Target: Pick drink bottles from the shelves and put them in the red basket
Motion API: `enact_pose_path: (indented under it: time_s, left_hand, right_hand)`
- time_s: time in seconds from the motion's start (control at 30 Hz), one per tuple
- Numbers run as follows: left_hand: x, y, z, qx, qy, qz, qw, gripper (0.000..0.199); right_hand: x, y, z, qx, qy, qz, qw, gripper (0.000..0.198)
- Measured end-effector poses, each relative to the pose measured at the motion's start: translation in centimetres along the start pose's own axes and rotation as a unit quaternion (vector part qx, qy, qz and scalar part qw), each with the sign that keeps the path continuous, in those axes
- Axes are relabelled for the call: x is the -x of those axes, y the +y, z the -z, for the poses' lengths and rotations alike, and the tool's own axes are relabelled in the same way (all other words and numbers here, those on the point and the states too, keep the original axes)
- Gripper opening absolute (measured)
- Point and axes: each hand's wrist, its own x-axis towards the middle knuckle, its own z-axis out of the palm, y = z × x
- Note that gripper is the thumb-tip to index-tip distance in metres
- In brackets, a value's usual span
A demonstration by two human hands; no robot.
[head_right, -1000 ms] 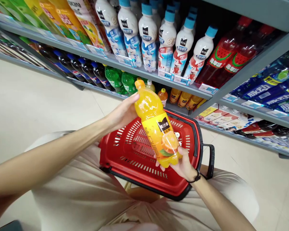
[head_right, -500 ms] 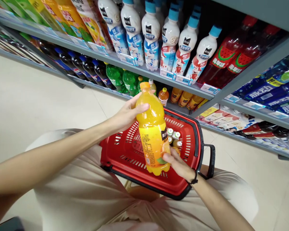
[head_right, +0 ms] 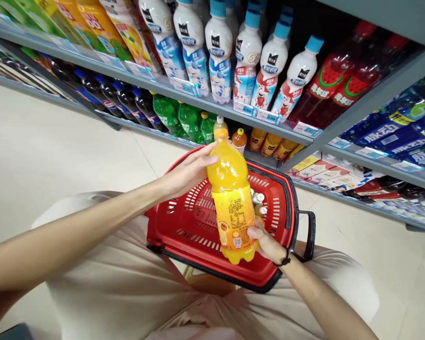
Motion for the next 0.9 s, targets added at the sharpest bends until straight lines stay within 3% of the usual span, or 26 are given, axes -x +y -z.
enact_pose_path:
  time_s: [0.17,0.57,0.77,0.9]
  left_hand:
    - [0.3,0.4,0.0,0.012,-0.024,0.003,1.0,0.06]
    - [0.0,0.5,0.4,-0.045,-0.056,-0.03,0.997,0.052]
    - [0.2,0.4,0.6,-0.067,-0.07,-0.053,0.994,0.064]
    - [0.6,0.1,0.2,-0.073,-0.095,-0.068,0.99,0.07]
  right_hand:
    - [0.0,-1.1,-1.0,-0.009,-0.024,-0.013,1.0,0.089]
    - [0.2,-0.5,-0.1,-0.01,-0.001,-0.042,0.999,0.086]
    - [-0.1,0.3,0.2,0.0,0.028,-0.018,0.999,0.083]
    - [-0.8,0.9,0.0,-0.052,0.088,-0.011,0.995,0.08]
